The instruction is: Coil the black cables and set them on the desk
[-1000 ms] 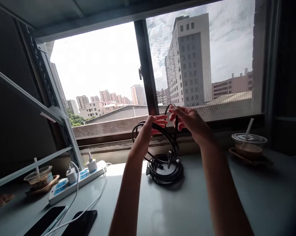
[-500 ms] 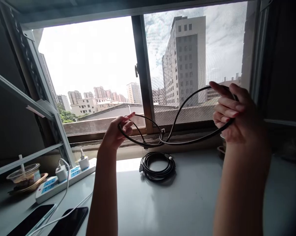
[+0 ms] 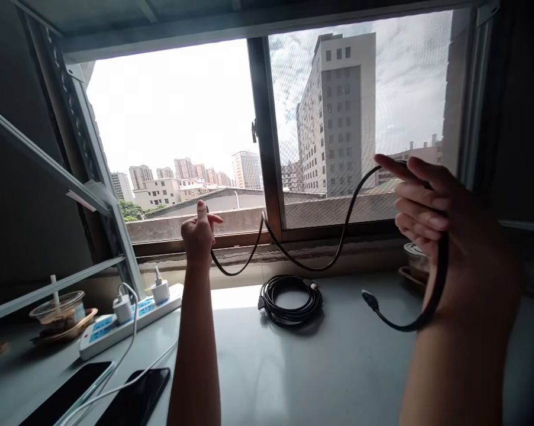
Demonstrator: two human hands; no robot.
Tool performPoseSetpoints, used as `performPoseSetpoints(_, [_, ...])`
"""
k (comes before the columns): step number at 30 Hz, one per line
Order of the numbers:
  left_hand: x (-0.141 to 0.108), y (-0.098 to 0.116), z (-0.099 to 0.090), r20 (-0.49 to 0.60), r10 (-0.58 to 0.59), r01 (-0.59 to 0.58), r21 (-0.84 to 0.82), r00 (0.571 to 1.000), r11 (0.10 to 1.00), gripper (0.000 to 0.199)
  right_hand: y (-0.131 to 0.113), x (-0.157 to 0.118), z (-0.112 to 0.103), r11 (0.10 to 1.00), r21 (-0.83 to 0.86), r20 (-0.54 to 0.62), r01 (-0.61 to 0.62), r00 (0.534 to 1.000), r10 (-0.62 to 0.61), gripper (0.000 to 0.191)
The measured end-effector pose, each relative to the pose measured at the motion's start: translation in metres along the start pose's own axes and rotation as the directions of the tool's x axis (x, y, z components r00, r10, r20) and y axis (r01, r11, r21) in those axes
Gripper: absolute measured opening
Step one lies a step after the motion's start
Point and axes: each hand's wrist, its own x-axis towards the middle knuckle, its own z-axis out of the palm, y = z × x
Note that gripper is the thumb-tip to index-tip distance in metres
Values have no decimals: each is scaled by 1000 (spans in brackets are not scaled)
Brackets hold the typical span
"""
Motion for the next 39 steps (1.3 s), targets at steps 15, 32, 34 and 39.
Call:
performPoseSetpoints(15, [-54,47,32,80,229,-191,-325,970,926,62,22,1,31,940,-310,209,-142,954,214,54])
performPoseSetpoints(32, [-81,42,59,350,110,-80,-100,930,992,59,47,-3,53,814,-561,687,148,632,358,47])
performPoseSetpoints(34, [-80,43,58,318,91,-49,-138,944,989,56,49,1,47,807,-576,660,127,655,368,46])
performPoseSetpoints(39, [-73,47,50,406,18,98,-263,914,960,48,52,10,41,775,-616,424,141,889,175,41])
